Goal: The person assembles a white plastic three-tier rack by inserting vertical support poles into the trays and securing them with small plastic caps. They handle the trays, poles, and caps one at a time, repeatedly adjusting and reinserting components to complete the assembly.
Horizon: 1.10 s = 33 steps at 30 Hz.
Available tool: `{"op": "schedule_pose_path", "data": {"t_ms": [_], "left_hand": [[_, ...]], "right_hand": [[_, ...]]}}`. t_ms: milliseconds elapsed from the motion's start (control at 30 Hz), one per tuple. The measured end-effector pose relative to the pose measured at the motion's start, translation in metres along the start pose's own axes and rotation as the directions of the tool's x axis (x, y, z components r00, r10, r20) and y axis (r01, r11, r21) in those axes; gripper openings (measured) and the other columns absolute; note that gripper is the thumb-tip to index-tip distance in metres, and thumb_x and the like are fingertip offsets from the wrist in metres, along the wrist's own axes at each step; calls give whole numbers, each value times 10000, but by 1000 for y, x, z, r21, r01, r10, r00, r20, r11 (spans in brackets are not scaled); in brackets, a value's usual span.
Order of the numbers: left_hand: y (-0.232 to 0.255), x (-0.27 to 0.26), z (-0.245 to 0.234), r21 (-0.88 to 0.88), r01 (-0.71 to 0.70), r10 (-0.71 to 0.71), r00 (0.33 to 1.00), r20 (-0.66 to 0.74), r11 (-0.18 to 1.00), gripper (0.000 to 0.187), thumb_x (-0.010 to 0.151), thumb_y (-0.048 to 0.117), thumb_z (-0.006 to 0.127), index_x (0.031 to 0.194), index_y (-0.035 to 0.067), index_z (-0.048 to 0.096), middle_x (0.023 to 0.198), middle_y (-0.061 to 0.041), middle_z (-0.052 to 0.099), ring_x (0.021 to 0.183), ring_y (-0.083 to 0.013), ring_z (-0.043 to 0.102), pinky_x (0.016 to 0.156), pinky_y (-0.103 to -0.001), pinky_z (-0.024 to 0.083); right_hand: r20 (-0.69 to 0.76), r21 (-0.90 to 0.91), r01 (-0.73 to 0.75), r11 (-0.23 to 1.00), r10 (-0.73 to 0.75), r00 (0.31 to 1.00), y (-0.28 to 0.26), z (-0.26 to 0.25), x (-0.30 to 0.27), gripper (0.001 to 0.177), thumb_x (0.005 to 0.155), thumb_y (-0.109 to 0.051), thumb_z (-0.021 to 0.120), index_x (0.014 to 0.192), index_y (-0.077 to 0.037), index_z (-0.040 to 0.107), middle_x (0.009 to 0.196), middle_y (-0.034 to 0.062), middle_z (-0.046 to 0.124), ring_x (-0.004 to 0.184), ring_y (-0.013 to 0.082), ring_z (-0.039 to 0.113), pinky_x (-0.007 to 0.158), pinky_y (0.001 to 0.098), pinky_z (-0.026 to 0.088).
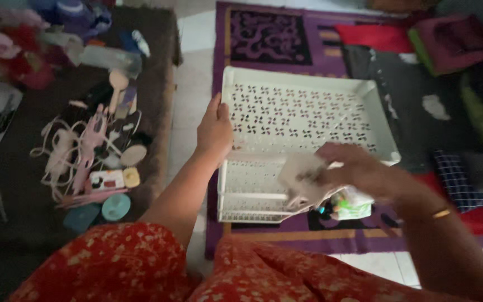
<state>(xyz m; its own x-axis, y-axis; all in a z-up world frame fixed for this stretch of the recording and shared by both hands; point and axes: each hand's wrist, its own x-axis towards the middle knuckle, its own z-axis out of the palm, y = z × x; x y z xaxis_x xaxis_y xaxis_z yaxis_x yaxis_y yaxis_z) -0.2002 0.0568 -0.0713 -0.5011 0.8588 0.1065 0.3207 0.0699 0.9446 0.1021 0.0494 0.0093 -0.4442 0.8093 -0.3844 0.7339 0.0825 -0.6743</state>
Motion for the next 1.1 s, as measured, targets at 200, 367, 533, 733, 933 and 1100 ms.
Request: {"op": "schedule_pose_path", "data": {"t_ms": [200,367,533,733,933,1100], "left_hand": [[0,1,2,-123,201,-192,978,81,972,501,1018,336,370,1497,212,454,1272,-143,685,1053,-370,731,958,-442,547],[1,1,2,28,11,-10,999,-32,1000,464,1046,356,389,1443,171,542,1218,-201,702,1113,-397,662,969,-495,490],[7,0,-1,51,114,-114,994,-3,992,483,1044,364,376,1481,201,503,1196,-206,717,1127,-396,675,993,-486,493],[-1,-1,1,27,64,-64,998,-15,998,483,1038,371,378,1479,230,513,1305,-180,669,1208,-399,621,1030,-475,473],[-8,4,9,-6,42,-42,997,-68,999,455,1038,379,412,1452,232,527,1345,-165,649,1230,-400,604,1034,-472,467],[-8,5,5,14,71,-70,997,-14,997,470,1040,349,383,1478,260,525,1302,-181,679,1219,-399,619,1039,-475,469]], "right_hand": [[-527,-520,-17,854,-305,793,32,-69,77,480,841,-379,753,1146,-9,731,994,205,737,921,338,721,851,417,558],[-264,-842,168,512,-664,700,27,-12,162,429,891,-304,689,1256,-80,715,1142,164,725,1090,358,672,994,585,433],[68,-634,612,473,-754,654,-33,69,187,346,867,-141,644,1203,-72,688,1135,126,713,1062,308,684,941,430,550],[-121,-744,463,482,-778,616,-3,37,186,261,900,-53,599,1123,-86,729,1028,176,726,929,345,707,867,459,561],[-488,-733,-29,680,-494,720,74,-51,147,319,822,-117,652,1090,-172,816,982,182,759,928,381,727,913,468,573],[-442,-668,-30,744,-363,820,-1,-7,146,282,789,-310,769,1031,-177,826,1024,141,762,922,342,727,863,437,579]]}}
